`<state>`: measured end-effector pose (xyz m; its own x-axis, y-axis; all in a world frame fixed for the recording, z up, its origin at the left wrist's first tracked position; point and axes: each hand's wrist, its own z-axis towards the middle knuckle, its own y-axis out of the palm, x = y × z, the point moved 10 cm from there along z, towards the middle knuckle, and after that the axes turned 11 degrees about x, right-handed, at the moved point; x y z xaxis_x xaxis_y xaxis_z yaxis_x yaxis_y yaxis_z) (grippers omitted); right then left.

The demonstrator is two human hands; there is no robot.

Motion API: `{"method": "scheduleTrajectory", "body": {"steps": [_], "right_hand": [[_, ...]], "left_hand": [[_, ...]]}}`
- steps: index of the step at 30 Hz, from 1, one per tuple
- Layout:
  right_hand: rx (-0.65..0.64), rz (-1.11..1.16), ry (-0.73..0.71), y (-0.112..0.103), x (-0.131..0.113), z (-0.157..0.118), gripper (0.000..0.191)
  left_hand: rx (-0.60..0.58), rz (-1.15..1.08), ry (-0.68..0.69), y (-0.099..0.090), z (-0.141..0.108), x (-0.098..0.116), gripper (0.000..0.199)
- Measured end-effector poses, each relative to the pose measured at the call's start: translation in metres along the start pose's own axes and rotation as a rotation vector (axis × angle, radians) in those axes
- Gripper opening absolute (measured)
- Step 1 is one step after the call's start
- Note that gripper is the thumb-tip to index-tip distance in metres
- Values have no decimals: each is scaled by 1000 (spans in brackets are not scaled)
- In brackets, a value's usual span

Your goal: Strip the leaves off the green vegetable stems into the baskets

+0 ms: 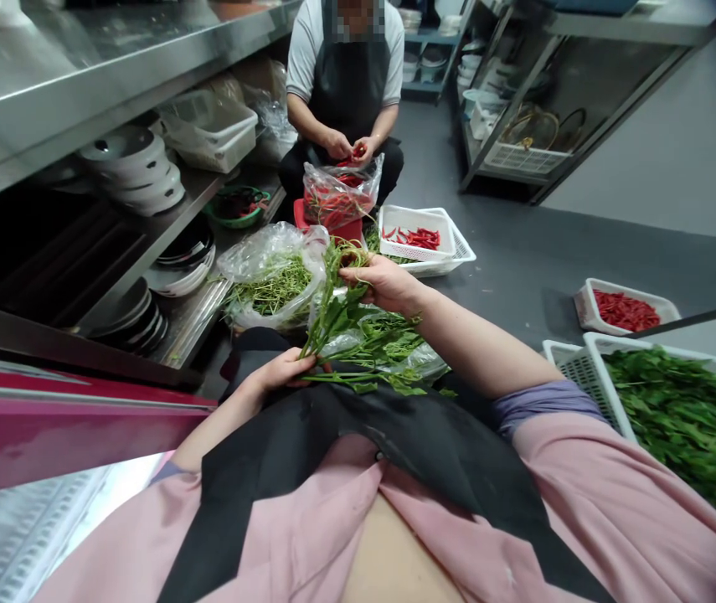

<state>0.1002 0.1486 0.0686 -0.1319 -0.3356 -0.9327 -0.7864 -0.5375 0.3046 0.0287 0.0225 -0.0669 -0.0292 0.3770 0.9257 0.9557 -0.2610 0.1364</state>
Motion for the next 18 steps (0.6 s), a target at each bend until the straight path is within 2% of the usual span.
{"method": "scheduleTrajectory", "body": {"steps": [6,9,13,18], "right_hand": [[47,-31,-98,-1,-6,1,43],[26,-83,-110,2,-7,0,37],[59,-130,-97,-5,-7,4,30],[-50,-47,-7,5,1,11,33]], "left_hand": [[25,-36,11,-6,2,-4,62],[38,-20,27,-8,2,-3,63],[26,43,39,-8,0,-3,64],[86,33,51,-22,5,-11,68]]}}
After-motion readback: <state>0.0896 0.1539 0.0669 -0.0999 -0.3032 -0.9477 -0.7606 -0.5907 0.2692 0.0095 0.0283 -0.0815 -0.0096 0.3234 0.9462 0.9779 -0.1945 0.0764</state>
